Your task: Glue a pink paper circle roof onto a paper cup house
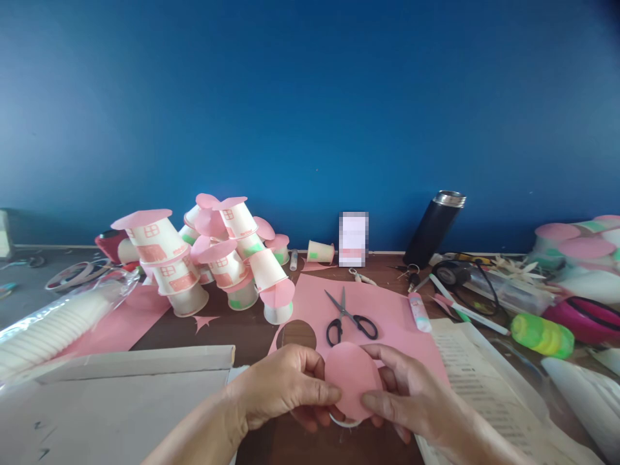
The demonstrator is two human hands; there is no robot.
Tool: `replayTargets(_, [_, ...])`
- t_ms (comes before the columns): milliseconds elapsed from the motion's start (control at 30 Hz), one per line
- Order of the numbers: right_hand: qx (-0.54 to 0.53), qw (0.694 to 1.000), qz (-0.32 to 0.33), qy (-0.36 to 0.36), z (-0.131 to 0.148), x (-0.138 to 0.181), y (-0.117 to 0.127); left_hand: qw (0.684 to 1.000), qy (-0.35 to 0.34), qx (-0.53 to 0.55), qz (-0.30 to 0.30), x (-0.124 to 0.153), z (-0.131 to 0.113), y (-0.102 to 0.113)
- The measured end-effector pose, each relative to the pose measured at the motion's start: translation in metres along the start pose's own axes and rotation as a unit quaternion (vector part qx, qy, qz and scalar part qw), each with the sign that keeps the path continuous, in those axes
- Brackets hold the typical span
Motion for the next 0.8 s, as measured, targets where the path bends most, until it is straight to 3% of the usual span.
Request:
replayTargets(433, [0.012,1.000,-0.007,0.014,0.008,0.003,-0.001,1.000,-0.011,-0.020,0.015,0.001,0.000,-0.002])
replayTargets(667, [0.018,1.000,-0.010,0.010,0.007,0.005,-0.002,0.995,-0.042,-0.079,-0.049,0.000,0.005,-0.012])
replayTargets(800, [0.038,0.999,-0.016,0.010,0.003,0.002,-0.002,0.994,-0.048,-0.077,-0.053,-0.002,0.007,-0.013])
Point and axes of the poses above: each hand's wrist, its own x-axis away from the middle knuckle, its own y-axis out of the back of the hand, z = x × y, the point moved 1 cm from there along -x, towards the middle knuckle, and after that the axes turned 15 degrees about x, right-handed, at the moved point
